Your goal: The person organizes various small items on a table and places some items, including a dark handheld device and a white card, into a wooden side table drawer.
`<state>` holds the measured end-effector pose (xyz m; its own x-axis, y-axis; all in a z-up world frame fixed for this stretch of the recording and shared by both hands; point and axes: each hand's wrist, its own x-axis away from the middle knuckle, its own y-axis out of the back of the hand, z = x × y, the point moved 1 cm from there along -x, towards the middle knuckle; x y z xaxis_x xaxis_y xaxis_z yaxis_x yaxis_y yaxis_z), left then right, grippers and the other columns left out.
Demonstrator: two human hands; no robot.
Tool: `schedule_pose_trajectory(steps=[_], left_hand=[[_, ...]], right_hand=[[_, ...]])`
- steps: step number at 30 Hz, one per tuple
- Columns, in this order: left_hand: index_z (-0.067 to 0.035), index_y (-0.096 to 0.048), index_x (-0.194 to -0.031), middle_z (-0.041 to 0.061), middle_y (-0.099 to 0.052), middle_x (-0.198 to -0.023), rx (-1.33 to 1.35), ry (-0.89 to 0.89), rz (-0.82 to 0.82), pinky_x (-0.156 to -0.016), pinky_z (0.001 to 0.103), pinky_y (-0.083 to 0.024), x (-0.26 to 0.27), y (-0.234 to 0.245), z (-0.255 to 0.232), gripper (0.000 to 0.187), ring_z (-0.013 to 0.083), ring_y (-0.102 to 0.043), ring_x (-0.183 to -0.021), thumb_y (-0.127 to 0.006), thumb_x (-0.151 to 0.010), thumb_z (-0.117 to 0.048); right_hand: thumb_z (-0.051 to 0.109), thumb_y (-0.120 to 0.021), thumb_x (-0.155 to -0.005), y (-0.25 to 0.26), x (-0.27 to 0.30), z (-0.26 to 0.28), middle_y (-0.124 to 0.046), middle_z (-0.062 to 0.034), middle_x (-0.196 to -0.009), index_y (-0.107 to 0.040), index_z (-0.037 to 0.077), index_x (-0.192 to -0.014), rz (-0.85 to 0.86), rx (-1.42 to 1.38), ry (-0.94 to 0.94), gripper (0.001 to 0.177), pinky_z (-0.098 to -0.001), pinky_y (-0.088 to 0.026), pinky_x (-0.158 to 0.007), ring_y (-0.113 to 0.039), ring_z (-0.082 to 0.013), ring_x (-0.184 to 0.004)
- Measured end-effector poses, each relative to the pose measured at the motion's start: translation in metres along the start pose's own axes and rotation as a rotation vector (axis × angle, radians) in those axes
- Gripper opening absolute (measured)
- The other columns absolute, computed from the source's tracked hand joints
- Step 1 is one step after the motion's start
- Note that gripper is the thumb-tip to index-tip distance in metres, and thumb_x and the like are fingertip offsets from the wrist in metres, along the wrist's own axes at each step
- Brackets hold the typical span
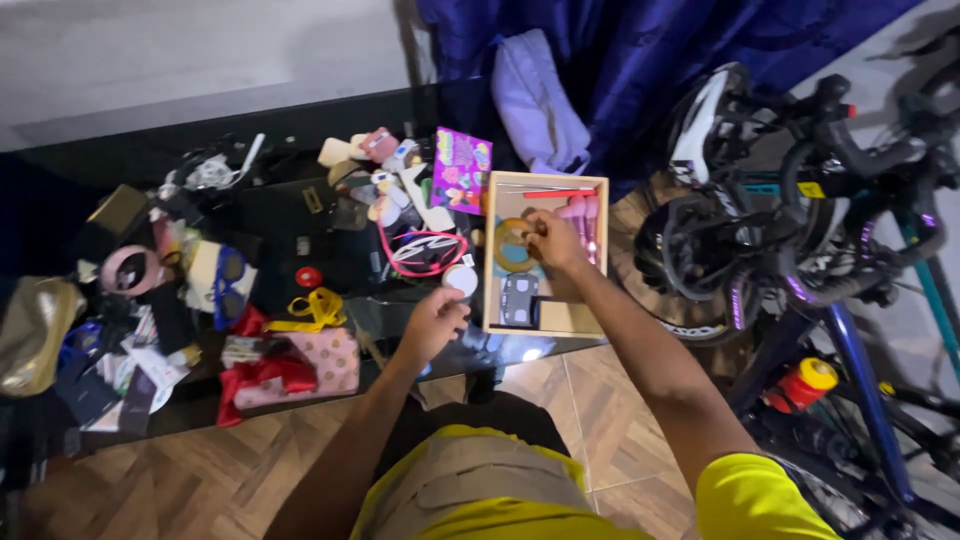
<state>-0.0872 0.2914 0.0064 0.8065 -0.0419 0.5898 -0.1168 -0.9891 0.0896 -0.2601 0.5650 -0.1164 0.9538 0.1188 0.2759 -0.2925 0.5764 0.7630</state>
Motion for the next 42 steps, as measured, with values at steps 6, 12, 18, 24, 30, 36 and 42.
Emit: schedule_pose_trajectory(steps=[6,12,18,24,30,36,42], left_hand=[[0.0,-0.065,-0.128,0.023,-0.074,-0.105,0.0,0.013,-0.094,-0.069,0.031,-0.065,0.042,0.032,-0.027,0.039,0.0269,-0.076,-0.086,-0.064,-0.094,-0.019],[0.002,-0.063,-0.129,0.022,-0.076,-0.104,-0.033,0.036,-0.17,-0.071,0.034,-0.065,0.064,0.057,-0.028,0.041,0.0277,-0.077,-0.087,-0.063,-0.093,-0.018],[0.004,-0.063,-0.127,0.022,-0.076,-0.102,0.089,-0.008,-0.189,-0.064,0.029,-0.062,0.078,0.076,-0.011,0.039,0.0244,-0.074,-0.079,-0.064,-0.093,-0.015],[0.005,-0.063,-0.124,0.023,-0.074,-0.097,0.247,-0.106,-0.246,-0.058,0.026,-0.06,0.079,0.104,0.024,0.034,0.0215,-0.071,-0.072,-0.066,-0.094,-0.01],[0.0,-0.063,-0.122,0.023,-0.073,-0.087,0.381,0.075,-0.27,-0.053,0.027,-0.062,0.081,0.151,0.071,0.032,0.0249,-0.07,-0.062,-0.066,-0.093,-0.012],[-0.005,-0.072,-0.11,0.022,-0.075,-0.099,0.253,0.08,-0.321,-0.066,0.039,-0.065,0.103,0.196,0.07,0.022,0.0266,-0.076,-0.082,-0.07,-0.089,-0.011],[-0.004,-0.07,-0.119,0.02,-0.076,-0.098,0.126,0.035,-0.261,-0.067,0.034,-0.064,0.077,0.189,0.079,0.029,0.023,-0.076,-0.079,-0.065,-0.092,-0.014]], right_hand=[[0.03,-0.075,-0.092,0.014,0.015,0.037,-0.062,-0.0127,-0.133,-0.066,0.023,-0.128,0.034,0.228,-0.05,0.038,-0.0495,-0.057,-0.098,-0.067,-0.0409,-0.116],[0.038,-0.082,-0.084,0.029,0.043,0.066,-0.053,-0.0145,-0.138,-0.06,0.018,-0.138,0.071,0.272,-0.035,0.061,-0.0498,-0.053,-0.105,-0.055,-0.0426,-0.131],[0.04,-0.079,-0.085,0.016,0.037,0.058,-0.048,-0.0098,-0.141,-0.056,0.022,-0.143,0.102,0.365,-0.085,0.065,-0.0544,-0.051,-0.104,-0.044,-0.0374,-0.139],[0.039,-0.081,-0.082,0.012,0.026,0.047,-0.054,-0.0134,-0.136,-0.059,0.018,-0.137,0.107,0.358,-0.038,0.063,-0.0512,-0.053,-0.104,-0.051,-0.0407,-0.134],[0.032,-0.076,-0.089,0.017,0.029,0.038,-0.067,-0.0197,-0.123,-0.063,0.015,-0.134,0.026,0.296,0.011,0.049,-0.0503,-0.053,-0.102,-0.062,-0.0422,-0.123],[0.032,-0.082,-0.081,0.009,0.042,0.055,-0.054,-0.017,-0.138,-0.055,0.023,-0.147,0.06,0.432,0.005,0.072,-0.0519,-0.052,-0.105,-0.058,-0.0458,-0.127],[0.037,-0.081,-0.077,-0.006,0.012,0.019,-0.059,-0.0212,-0.138,-0.052,0.019,-0.148,0.108,0.402,0.005,0.078,-0.0504,-0.042,-0.116,-0.051,-0.0445,-0.136]])
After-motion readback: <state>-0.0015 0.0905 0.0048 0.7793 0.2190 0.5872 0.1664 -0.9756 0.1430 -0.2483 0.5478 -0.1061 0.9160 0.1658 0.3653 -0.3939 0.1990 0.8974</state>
